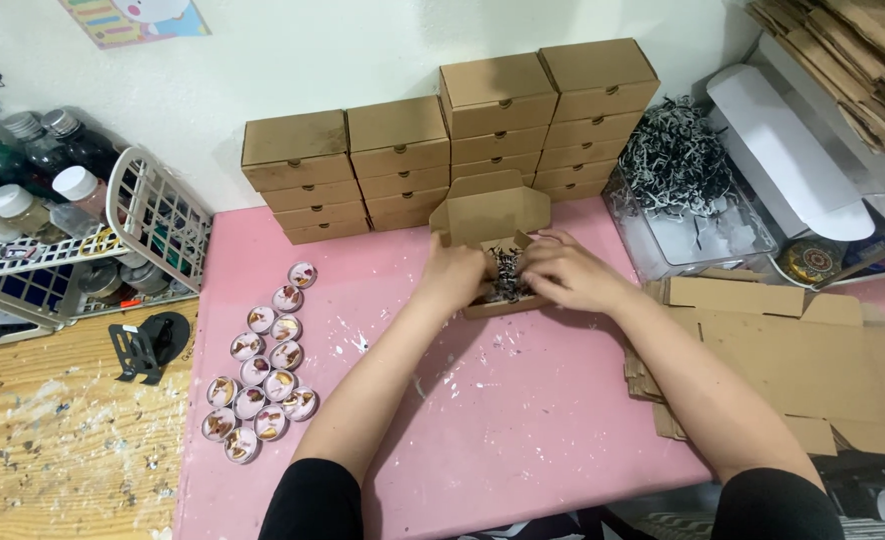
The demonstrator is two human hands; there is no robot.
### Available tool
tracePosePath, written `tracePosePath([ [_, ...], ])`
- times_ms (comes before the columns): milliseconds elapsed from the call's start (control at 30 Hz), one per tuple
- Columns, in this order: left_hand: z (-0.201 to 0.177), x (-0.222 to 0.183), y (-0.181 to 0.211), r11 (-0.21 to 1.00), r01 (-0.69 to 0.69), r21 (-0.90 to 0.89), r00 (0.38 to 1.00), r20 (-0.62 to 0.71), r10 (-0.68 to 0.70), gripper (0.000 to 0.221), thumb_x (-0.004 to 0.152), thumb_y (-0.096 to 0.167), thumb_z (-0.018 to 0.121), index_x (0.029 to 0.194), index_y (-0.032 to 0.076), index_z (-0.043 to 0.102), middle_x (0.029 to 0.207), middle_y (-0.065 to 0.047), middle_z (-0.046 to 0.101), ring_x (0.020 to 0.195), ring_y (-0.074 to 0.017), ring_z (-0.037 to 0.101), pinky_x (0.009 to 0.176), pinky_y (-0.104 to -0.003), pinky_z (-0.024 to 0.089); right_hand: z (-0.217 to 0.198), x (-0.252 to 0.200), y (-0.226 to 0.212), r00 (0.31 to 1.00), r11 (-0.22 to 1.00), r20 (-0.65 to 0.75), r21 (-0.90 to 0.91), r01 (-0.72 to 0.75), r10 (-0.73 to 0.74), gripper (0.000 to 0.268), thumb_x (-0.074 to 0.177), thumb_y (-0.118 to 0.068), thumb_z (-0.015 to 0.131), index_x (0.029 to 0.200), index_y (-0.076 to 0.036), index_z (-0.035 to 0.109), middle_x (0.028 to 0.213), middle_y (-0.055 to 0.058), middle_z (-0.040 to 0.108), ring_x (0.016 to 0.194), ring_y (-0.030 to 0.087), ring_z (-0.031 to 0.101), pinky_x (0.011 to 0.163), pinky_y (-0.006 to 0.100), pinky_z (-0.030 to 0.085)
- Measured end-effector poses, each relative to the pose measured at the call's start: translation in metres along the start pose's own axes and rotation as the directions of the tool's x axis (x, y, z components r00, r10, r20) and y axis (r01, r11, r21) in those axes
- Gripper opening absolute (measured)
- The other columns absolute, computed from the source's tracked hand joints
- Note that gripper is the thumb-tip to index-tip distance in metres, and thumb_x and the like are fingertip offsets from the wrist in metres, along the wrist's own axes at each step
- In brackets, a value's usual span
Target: Packing small round tins into cardboard boxes using shredded paper and plastic bags.
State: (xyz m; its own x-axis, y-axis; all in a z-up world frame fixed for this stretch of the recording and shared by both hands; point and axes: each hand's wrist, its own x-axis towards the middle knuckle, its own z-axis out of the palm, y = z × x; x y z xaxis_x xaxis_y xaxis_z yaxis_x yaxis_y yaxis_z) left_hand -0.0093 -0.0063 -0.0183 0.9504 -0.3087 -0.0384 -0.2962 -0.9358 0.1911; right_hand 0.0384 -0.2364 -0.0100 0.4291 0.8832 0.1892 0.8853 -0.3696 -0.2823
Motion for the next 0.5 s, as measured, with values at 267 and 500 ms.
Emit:
tracePosePath([
  [267,0.029,0.016,-0.033,0.99,-0.08,-0.115,0.95,-0.311,0.04,0.01,0.087,0.02,0.075,0.096,0.022,0.079,0.092,-0.005,0.076,0.092,-0.0255,0.073,0.092,-0.048,0.047,0.004,0.002,-0.006,0.995,0.995,-0.104,0.1,0.022,-0.012,0.029,0.094,-0.023,0.055,0.103,-0.006,0.077,0.111,0.011,0.073,0.12,0.028,0.061,0.118,0.052,0.029],
  [500,0.095,0.032,-0.02,0.965,-0.05,0.256,0.974,-0.201,0.103,0.006,0.087,0.015,0.072,0.087,0.017,0.078,0.088,-0.006,0.076,0.084,-0.0243,0.074,0.102,-0.044,0.045,0.006,0.0,-0.006,0.994,0.99,-0.027,0.087,0.111,-0.109,0.029,0.091,-0.02,0.054,0.101,-0.003,0.075,0.12,0.015,0.071,0.122,0.028,0.062,0.122,0.06,0.02],
])
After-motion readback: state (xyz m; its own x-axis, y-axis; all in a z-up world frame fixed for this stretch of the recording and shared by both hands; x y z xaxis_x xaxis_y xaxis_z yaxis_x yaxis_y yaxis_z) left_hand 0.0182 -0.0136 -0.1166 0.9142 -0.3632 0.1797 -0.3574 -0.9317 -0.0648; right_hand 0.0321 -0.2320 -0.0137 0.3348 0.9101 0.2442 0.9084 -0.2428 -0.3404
